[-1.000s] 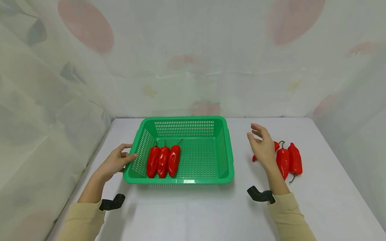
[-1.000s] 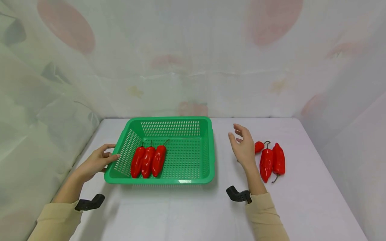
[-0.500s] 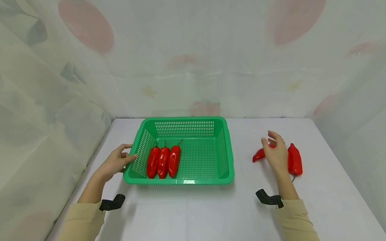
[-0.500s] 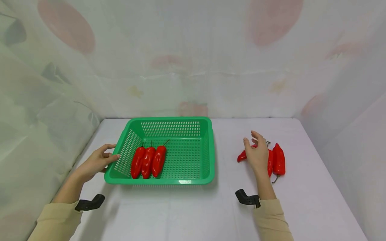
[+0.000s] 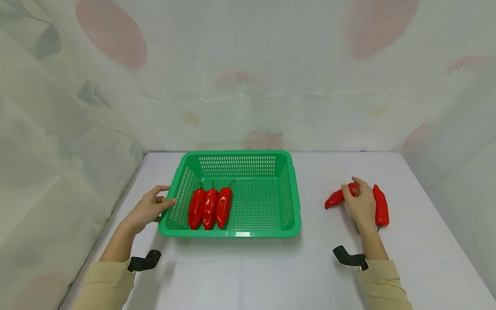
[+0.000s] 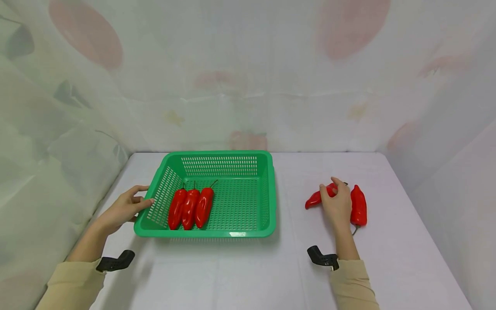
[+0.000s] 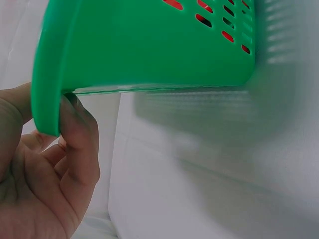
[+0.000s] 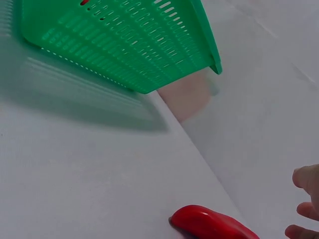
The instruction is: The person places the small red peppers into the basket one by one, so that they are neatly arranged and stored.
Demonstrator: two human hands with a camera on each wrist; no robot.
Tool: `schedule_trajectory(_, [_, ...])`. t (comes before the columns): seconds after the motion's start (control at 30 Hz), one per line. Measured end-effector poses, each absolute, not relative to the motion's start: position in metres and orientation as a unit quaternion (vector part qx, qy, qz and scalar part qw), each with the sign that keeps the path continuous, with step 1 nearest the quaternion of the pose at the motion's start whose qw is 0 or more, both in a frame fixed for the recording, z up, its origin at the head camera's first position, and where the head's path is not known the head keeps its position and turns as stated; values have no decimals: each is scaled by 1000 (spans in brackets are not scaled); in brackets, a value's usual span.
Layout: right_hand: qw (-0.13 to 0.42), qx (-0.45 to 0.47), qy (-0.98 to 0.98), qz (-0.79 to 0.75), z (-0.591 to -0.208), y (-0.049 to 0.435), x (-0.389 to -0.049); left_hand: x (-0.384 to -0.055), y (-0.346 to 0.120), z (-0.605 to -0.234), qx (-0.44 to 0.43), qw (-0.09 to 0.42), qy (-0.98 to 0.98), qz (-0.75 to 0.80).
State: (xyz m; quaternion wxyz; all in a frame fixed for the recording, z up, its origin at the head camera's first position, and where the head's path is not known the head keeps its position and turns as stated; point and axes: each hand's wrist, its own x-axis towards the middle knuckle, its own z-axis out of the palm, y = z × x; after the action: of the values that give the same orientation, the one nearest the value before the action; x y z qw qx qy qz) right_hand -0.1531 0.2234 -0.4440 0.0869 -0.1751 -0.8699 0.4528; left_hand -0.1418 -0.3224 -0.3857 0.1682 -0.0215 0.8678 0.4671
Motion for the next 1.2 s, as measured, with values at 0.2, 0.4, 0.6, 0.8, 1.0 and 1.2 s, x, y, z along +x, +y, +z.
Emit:
schedule_trajectory(0.2, [94, -186, -884, 419, -449, 223, -155, -142, -322, -386, -23, 169, 868, 467])
schedule_trajectory(0.4, [85, -184, -897, 392, -451, 224, -156, -141, -322, -386, -22, 168, 868, 467])
schedule_trajectory(0.6, [62, -182, -906, 376, -452, 223, -158, -141, -321, -385, -21, 166, 868, 468])
schedule_trajectory(0.8, [29, -158, -922, 353, -461, 221, -163, -143, -322, -387, -26, 168, 868, 466])
schedule_trajectory(1.0, [13, -160, -922, 351, -467, 216, -166, -144, -323, -388, -28, 168, 868, 466])
schedule_trajectory(1.2, [14, -151, -927, 343, -469, 216, -169, -143, -322, -387, -27, 165, 870, 464])
